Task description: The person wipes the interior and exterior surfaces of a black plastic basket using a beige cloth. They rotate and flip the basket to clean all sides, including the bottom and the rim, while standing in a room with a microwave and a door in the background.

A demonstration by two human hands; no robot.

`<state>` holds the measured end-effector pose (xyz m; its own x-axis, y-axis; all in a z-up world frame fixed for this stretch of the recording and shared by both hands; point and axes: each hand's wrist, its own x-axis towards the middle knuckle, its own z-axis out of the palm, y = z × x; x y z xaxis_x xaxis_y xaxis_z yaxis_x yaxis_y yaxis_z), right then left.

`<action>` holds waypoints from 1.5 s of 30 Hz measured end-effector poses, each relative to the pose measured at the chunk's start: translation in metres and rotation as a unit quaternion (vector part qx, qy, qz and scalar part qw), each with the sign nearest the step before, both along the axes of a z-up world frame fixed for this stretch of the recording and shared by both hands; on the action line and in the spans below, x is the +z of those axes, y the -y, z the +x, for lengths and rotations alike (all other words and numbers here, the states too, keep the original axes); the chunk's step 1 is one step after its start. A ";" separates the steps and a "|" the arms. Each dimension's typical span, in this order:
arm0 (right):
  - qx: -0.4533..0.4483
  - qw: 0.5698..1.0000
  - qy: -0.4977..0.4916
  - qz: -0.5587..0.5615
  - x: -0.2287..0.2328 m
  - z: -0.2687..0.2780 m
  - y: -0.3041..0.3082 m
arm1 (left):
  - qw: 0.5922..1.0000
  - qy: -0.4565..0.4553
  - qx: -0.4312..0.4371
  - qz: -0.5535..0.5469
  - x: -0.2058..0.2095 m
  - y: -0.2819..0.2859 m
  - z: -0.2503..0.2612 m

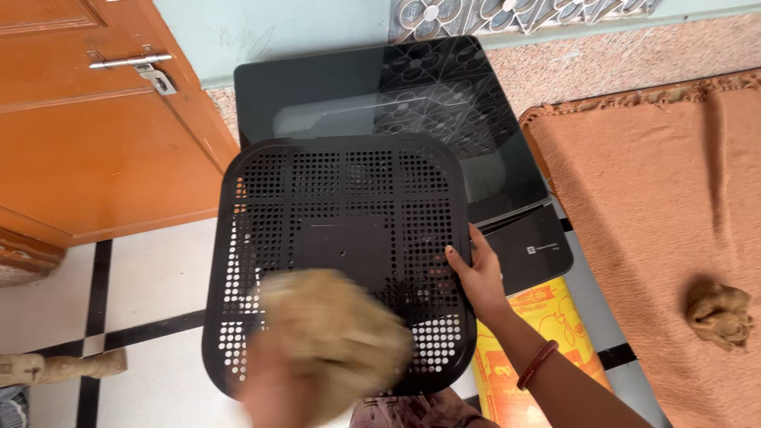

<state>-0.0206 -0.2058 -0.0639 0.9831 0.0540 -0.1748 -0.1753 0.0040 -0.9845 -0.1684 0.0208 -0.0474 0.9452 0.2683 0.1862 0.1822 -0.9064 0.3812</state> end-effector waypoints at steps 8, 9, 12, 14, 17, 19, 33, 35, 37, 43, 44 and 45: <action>-0.003 1.000 0.023 -0.021 -0.009 0.003 0.000 | 0.984 0.021 0.177 -0.010 0.009 -0.050 0.018; -0.004 0.999 0.027 -0.024 -0.009 0.002 0.000 | 0.984 0.020 0.176 -0.016 0.011 -0.043 0.023; -0.001 0.999 0.035 -0.033 -0.007 0.000 -0.001 | 0.989 0.019 0.144 -0.026 0.019 -0.018 0.034; 0.005 0.998 0.037 -0.045 -0.008 0.000 -0.001 | 0.995 0.023 0.092 -0.032 0.027 0.003 0.041; 0.021 0.992 0.093 -0.086 -0.014 0.000 0.004 | 0.997 0.045 -0.037 -0.049 0.036 0.041 0.050; 0.008 0.991 0.070 -0.111 -0.018 0.002 0.007 | 0.988 0.075 -0.120 -0.053 0.042 0.057 0.057; 0.004 0.997 -0.050 0.053 0.000 0.010 0.009 | 0.968 0.072 0.143 -0.194 0.042 -0.073 0.059; 0.043 0.995 -0.077 0.051 0.005 0.012 0.018 | 0.958 0.046 0.245 -0.139 0.018 -0.105 0.046; 0.054 0.994 -0.090 0.017 0.007 0.011 0.020 | 0.949 0.008 0.308 -0.069 -0.016 -0.131 0.031; 0.005 0.947 0.066 -0.315 0.009 0.005 0.002 | 0.862 -0.038 0.337 -0.376 -0.108 -0.163 -0.017; -0.015 0.900 0.141 -0.412 0.009 0.002 -0.004 | 0.840 -0.026 0.342 -0.421 -0.112 -0.163 -0.024; -0.024 0.868 0.186 -0.461 0.009 -0.002 -0.015 | 0.829 -0.023 0.344 -0.439 -0.114 -0.161 -0.028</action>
